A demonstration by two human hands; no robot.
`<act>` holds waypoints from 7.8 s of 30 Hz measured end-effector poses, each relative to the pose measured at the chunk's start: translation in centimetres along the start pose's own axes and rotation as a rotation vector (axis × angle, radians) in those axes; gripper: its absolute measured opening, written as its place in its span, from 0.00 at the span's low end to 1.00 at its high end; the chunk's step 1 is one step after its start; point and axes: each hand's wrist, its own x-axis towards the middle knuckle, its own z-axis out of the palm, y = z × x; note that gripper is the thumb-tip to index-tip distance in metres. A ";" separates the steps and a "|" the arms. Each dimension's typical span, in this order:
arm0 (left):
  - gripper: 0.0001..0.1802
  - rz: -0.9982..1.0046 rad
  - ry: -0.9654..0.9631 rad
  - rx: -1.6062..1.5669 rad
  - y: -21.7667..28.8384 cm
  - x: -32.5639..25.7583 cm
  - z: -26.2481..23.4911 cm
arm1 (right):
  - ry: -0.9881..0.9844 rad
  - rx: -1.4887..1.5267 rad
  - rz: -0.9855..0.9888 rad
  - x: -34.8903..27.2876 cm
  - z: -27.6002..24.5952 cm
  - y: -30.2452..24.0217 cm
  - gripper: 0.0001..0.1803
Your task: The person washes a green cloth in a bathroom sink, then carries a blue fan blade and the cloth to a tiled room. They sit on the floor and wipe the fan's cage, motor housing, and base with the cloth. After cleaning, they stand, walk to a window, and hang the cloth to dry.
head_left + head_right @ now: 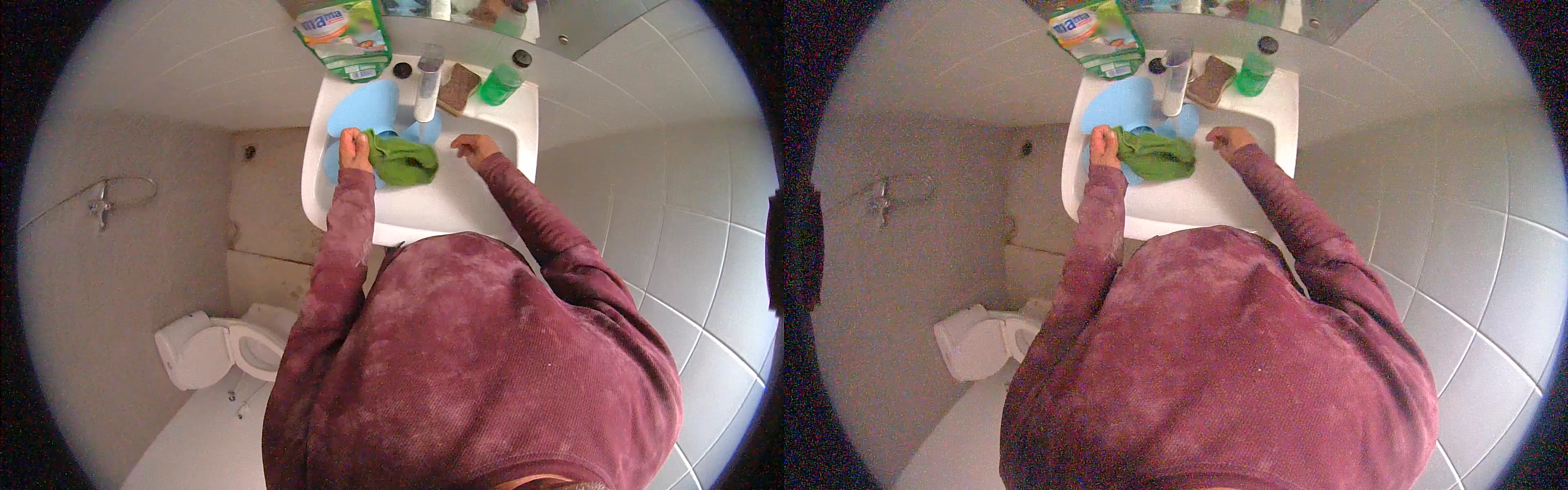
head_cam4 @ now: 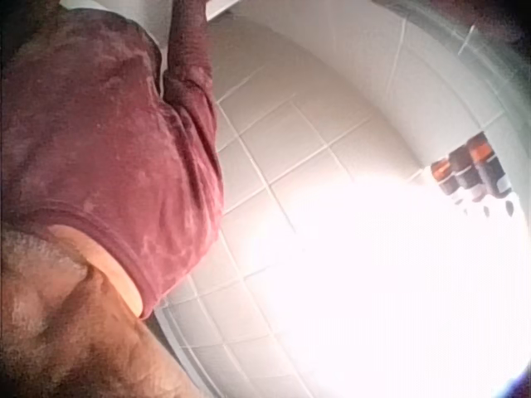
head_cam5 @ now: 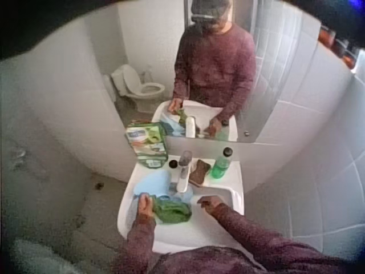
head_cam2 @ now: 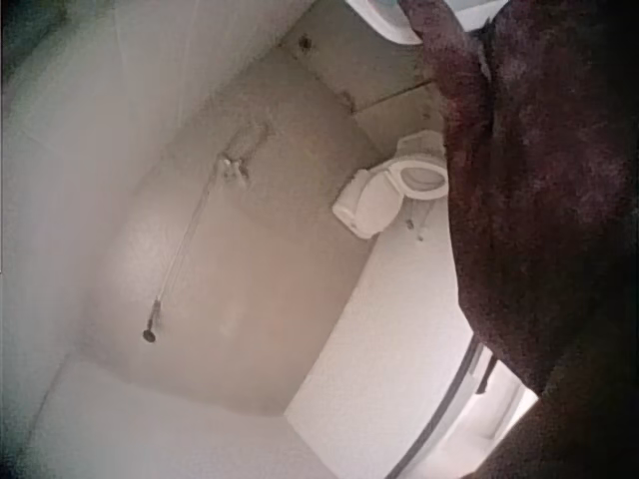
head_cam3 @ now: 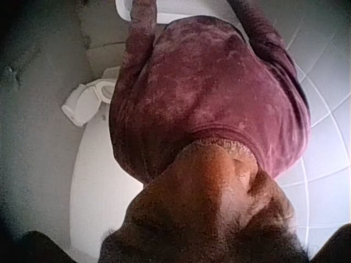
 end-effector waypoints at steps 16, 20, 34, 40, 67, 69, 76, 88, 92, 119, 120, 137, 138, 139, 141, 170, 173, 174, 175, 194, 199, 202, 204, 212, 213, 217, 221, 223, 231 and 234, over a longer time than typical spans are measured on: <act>0.11 0.080 -0.294 0.304 11.6 2.1 2.5 | 0.038 0.331 -0.253 -0.5 -4.7 -7.3 0.14; 0.14 0.248 -0.340 0.594 12.5 0.9 1.8 | 0.073 0.099 -0.373 -1.0 -8.1 -10.3 0.12; 0.27 0.140 -0.486 0.659 8.6 -1.5 6.8 | -0.090 0.071 -0.354 0.0 -6.2 -11.8 0.14; 0.15 0.204 -0.482 0.739 9.0 -0.1 4.4 | -0.129 -0.167 -0.125 1.0 -3.1 -3.3 0.12; 0.28 -1.022 -0.039 -0.977 1.6 -4.3 9.3 | -0.069 0.358 -0.221 -2.3 -4.1 -9.5 0.11; 0.21 -0.894 -0.149 -0.984 -2.2 -2.6 9.6 | 0.033 0.149 -0.190 -3.1 -4.0 -7.7 0.13; 0.21 -0.927 -0.362 -0.789 -2.6 -0.4 8.1 | 0.156 0.135 -0.083 -1.5 -2.5 -9.3 0.26; 0.37 -1.088 -0.452 -0.405 1.2 -2.3 2.1 | 0.109 0.601 0.384 6.1 3.9 -1.7 0.19; 0.39 -1.202 -0.370 -0.827 -1.2 -6.0 7.0 | 0.244 1.042 0.391 6.1 4.2 -3.5 0.16; 0.17 -1.433 -0.258 -1.899 3.3 -5.9 8.9 | 0.430 0.014 -0.454 -1.1 4.6 -5.7 0.48; 0.16 -1.418 -0.289 -1.876 3.7 -6.0 8.7 | 0.484 0.041 -0.475 -0.6 4.9 -5.5 0.47; 0.20 -0.274 -1.106 1.154 6.6 -0.4 7.6 | -0.435 -0.425 -0.366 2.6 -2.4 -8.3 0.08; 0.20 -0.235 -1.092 1.276 6.9 -0.4 8.0 | -0.482 -0.312 -0.361 3.2 -1.6 -7.1 0.07; 0.19 -0.194 -1.076 1.399 7.3 -0.6 8.5 | -0.527 -0.199 -0.355 3.7 -0.8 -5.9 0.07; 0.18 -0.113 -1.023 1.483 8.6 -0.6 9.0 | -0.654 -0.129 -0.250 4.5 -0.4 -5.6 0.04; 0.11 -0.972 -0.824 0.346 4.5 -7.0 8.8 | -0.360 -0.609 -0.589 -0.9 -3.2 -8.4 0.12; 0.12 -0.458 -0.766 0.961 4.4 -7.3 9.6 | -0.481 -0.523 -0.316 -1.5 -2.2 -8.3 0.08; 0.12 -0.494 -0.843 1.053 5.4 -6.8 9.9 | -0.492 -0.395 -0.250 -2.0 -1.1 -7.3 0.08; 0.14 -0.529 -0.921 1.144 5.8 -6.6 10.1 | -0.500 -0.268 -0.181 -2.6 0.6 -5.7 0.09; 0.42 0.073 -0.396 0.745 1.4 -5.0 5.1 | 0.054 0.408 0.032 3.4 0.7 -4.6 0.15; 0.34 -0.208 -0.293 0.347 1.3 -0.7 6.2 | 0.132 0.601 0.006 5.2 1.2 -5.7 0.13; 0.23 -0.286 -0.306 0.462 1.8 0.7 5.6 | 0.074 0.480 -0.041 4.4 -0.1 -5.1 0.14; 0.15 -0.253 -0.201 0.411 2.2 -0.2 5.5 | 0.136 0.387 -0.065 3.3 -0.6 -3.7 0.15; 0.13 0.003 -0.334 0.417 3.5 -0.7 6.4 | 0.370 -0.003 -0.356 0.8 -0.7 -7.9 0.08; 0.14 -0.124 -0.365 0.360 4.5 -0.7 6.5 | 0.337 0.038 -0.252 0.7 -1.0 -8.0 0.08; 0.12 0.035 -0.200 0.283 4.2 -1.1 5.1 | 0.302 0.073 -0.145 0.4 -3.1 -10.0 0.08; 0.14 -0.124 -0.242 -0.082 4.7 -1.4 4.7 | 0.317 0.015 -0.376 -0.6 -4.3 -11.7 0.08; 0.15 -0.268 -0.324 -0.366 5.4 -1.0 4.1 | 0.329 0.046 -0.427 -0.9 -4.7 -13.4 0.08; 0.14 0.186 -0.416 0.403 11.8 0.1 4.8 | 0.176 0.125 -0.534 -0.7 -6.7 -14.4 0.12; 0.09 0.172 -0.429 0.351 13.6 0.7 4.3 | 0.000 -0.094 -0.386 -0.7 -6.4 -10.3 0.13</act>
